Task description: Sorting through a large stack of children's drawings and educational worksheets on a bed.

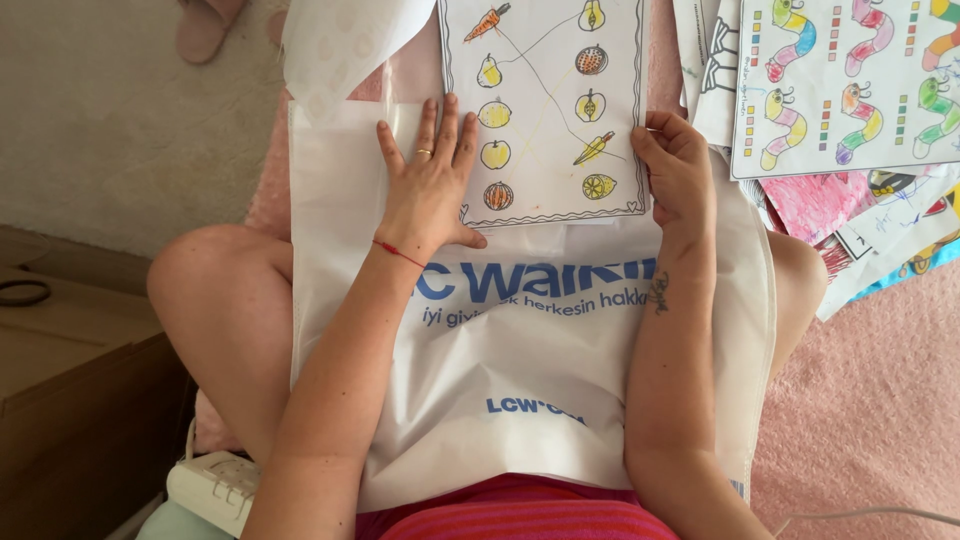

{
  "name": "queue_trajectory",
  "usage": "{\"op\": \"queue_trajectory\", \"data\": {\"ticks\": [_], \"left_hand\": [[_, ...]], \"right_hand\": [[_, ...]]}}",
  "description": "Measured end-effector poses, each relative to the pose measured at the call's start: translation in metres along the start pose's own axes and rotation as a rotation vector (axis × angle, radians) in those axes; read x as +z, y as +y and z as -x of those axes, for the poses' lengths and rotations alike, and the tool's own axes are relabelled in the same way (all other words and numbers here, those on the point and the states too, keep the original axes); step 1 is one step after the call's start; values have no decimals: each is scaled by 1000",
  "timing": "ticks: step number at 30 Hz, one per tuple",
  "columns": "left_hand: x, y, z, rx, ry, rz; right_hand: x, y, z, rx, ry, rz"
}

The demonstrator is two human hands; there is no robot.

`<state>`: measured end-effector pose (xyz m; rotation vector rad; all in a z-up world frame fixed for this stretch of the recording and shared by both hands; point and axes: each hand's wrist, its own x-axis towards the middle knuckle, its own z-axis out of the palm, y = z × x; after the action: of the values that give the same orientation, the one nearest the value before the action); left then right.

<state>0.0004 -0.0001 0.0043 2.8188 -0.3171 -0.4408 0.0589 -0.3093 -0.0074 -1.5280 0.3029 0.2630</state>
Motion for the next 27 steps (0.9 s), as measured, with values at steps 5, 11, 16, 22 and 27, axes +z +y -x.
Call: {"op": "queue_trajectory", "data": {"ticks": [5, 11, 16, 22, 27], "left_hand": [[-2, 1, 1, 0, -4, -7], [-6, 2, 3, 9, 15, 8], [-16, 8, 3, 39, 37, 7], [-20, 14, -1, 98, 36, 58], [-21, 14, -1, 117, 17, 58]], "right_hand": [[-1, 1, -1, -11, -6, -16], [-6, 12, -5, -21, -1, -9], [-4, 15, -7, -22, 5, 4], [-3, 18, -8, -13, 30, -13], [0, 13, -4, 36, 88, 78]]}}
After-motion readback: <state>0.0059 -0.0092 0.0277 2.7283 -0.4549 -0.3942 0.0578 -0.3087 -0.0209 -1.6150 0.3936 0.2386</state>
